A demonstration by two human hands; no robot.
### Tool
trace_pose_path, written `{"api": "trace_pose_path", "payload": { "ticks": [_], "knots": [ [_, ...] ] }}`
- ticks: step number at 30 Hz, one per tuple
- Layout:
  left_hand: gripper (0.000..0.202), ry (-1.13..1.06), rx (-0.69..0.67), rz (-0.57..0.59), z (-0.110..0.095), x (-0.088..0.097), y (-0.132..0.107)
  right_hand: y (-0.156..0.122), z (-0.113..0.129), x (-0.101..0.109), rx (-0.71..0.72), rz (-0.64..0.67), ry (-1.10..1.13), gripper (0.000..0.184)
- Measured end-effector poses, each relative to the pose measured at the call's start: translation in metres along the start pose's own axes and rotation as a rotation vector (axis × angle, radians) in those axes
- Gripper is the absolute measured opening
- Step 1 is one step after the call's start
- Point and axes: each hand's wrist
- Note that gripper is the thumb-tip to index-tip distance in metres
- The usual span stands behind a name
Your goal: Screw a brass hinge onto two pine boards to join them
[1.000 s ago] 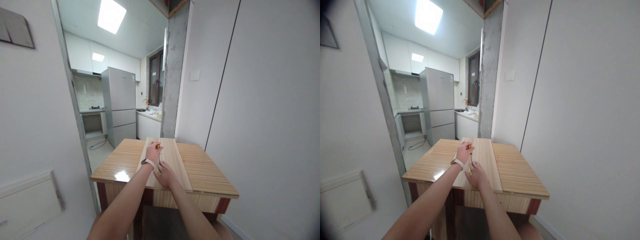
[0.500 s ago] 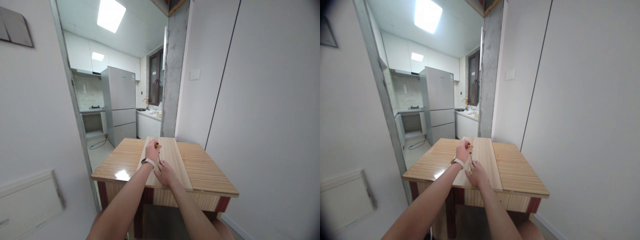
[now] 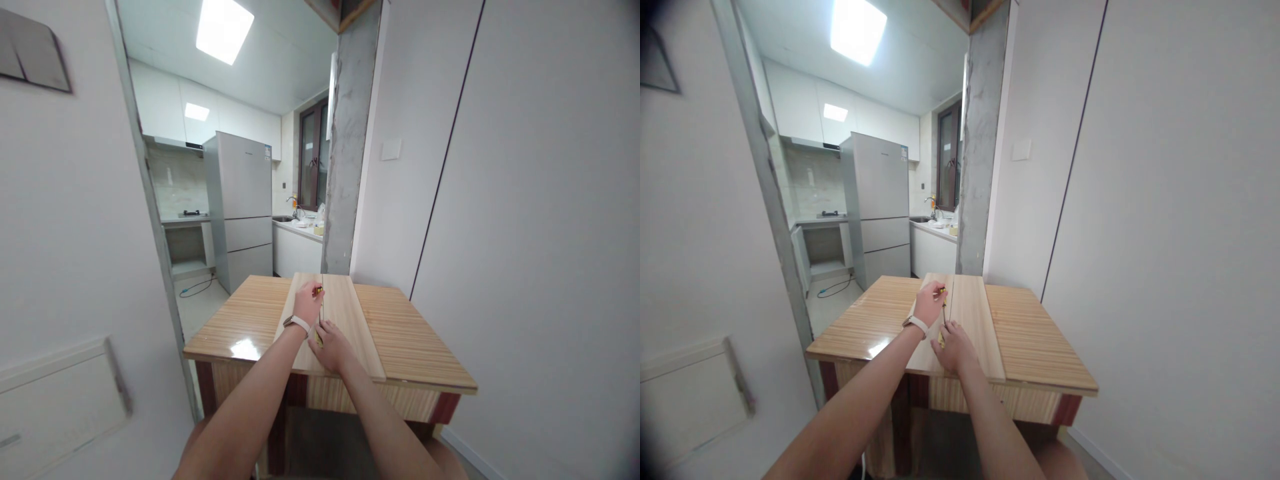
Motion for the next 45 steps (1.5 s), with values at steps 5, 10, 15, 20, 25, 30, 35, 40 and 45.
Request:
{"api": "trace_pose_path", "payload": {
  "ticks": [5,10,15,20,25,30,35,40,45],
  "knots": [
    [0.018,-0.024,0.015,-0.006,0.0015,0.0021,-0.0014,0.0006,-0.0009,-0.0013,-0.002,0.002,0.011,0.062],
    [0.016,0.058,0.034,-0.035,0.0008,0.004,-0.0011,0.0005,-0.0006,-0.0008,-0.01,0.003,0.005,0.064],
    [0.015,0.097,0.02,-0.043,-0.0015,0.0053,-0.0008,0.0006,-0.0002,0.0006,-0.007,-0.003,0.004,0.063],
    [0.016,0.106,0.024,-0.025,-0.0033,0.007,-0.0003,0.0008,0.0002,0.0018,-0.001,0.006,0.001,0.063],
    [0.018,0.079,0.01,0.002,-0.002,0.0058,0.0,0.0012,0.0006,0.002,0.001,-0.001,-0.001,0.063],
    [0.021,0.042,-0.005,0.025,-0.0006,0.0058,0.0009,0.0016,-0.0007,-0.0009,0.009,-0.01,0.003,0.064],
    [0.018,0.042,0.032,-0.001,-0.0016,0.0039,0.0004,0.0015,-0.0032,-0.0046,0.009,-0.021,0.0,0.062],
    [0.014,0.1,0.064,-0.057,-0.0049,-0.0005,0.0006,0.0003,-0.0026,-0.0026,0.021,-0.03,0.007,0.059],
    [0.014,0.141,0.042,-0.069,-0.0071,-0.0018,0.0007,0.0,0.0001,-0.0004,0.018,-0.04,0.024,0.059]
  ]
}}
Point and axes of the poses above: each hand's wrist, its own y-axis towards the middle knuckle, its own x-axis out of the back of the hand, z = x × y, and after that the axes turned 4 degrees about -z, right-handed
